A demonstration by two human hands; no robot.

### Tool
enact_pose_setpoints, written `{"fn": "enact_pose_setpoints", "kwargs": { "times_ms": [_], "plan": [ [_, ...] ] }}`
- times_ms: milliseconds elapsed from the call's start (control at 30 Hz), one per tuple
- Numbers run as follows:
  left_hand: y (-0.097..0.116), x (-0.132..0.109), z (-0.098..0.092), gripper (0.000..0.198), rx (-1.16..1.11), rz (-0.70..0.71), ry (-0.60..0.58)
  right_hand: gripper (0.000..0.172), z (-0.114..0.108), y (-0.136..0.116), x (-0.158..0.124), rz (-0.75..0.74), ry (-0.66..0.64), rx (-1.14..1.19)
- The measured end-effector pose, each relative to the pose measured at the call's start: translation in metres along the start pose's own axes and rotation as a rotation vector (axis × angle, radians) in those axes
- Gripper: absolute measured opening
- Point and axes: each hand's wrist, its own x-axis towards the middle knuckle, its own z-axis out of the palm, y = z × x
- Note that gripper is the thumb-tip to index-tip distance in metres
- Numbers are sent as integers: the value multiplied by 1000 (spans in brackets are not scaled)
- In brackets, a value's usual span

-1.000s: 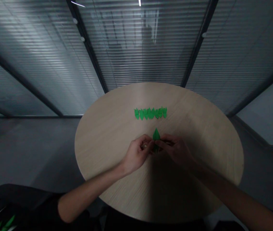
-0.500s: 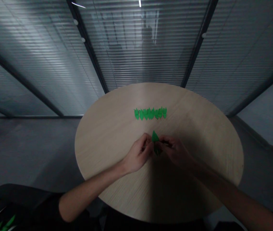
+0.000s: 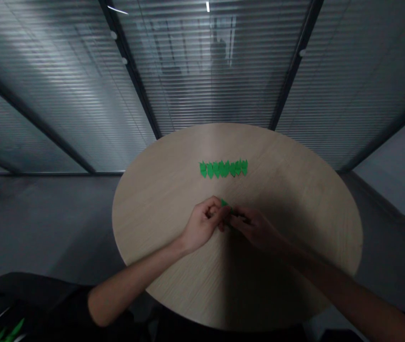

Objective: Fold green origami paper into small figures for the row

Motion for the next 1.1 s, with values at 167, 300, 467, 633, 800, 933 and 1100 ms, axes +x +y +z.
{"fn": "enact_pose_setpoints", "kwargs": {
  "times_ms": [167, 300, 467, 633, 800, 933, 1100],
  "plan": [
    [-1, 1, 1, 40, -52, -3, 2, 33, 3, -2, 0, -5, -38, 100],
    [-2, 3, -1, 39, -62, -7, 32, 31, 4, -5, -2, 14, -55, 76],
    [-1, 6, -3, 39, -92, -21, 45, 29, 3, -4, -2, 46, -58, 83],
    [-1, 3, -3, 40, -15, -50, -46, 35, 3, -6, -1, 24, -27, 125],
    [-4, 2, -4, 39, 97, 14, -4, 33, 3, -6, -2, 33, -42, 127],
    [-3, 2, -4, 35, 86, 3, -15, 34, 3, -4, -2, 54, -50, 123],
    [0, 2, -3, 43, 79, 2, 6, 34, 5, -3, -1, 44, -53, 126]
  ]
}}
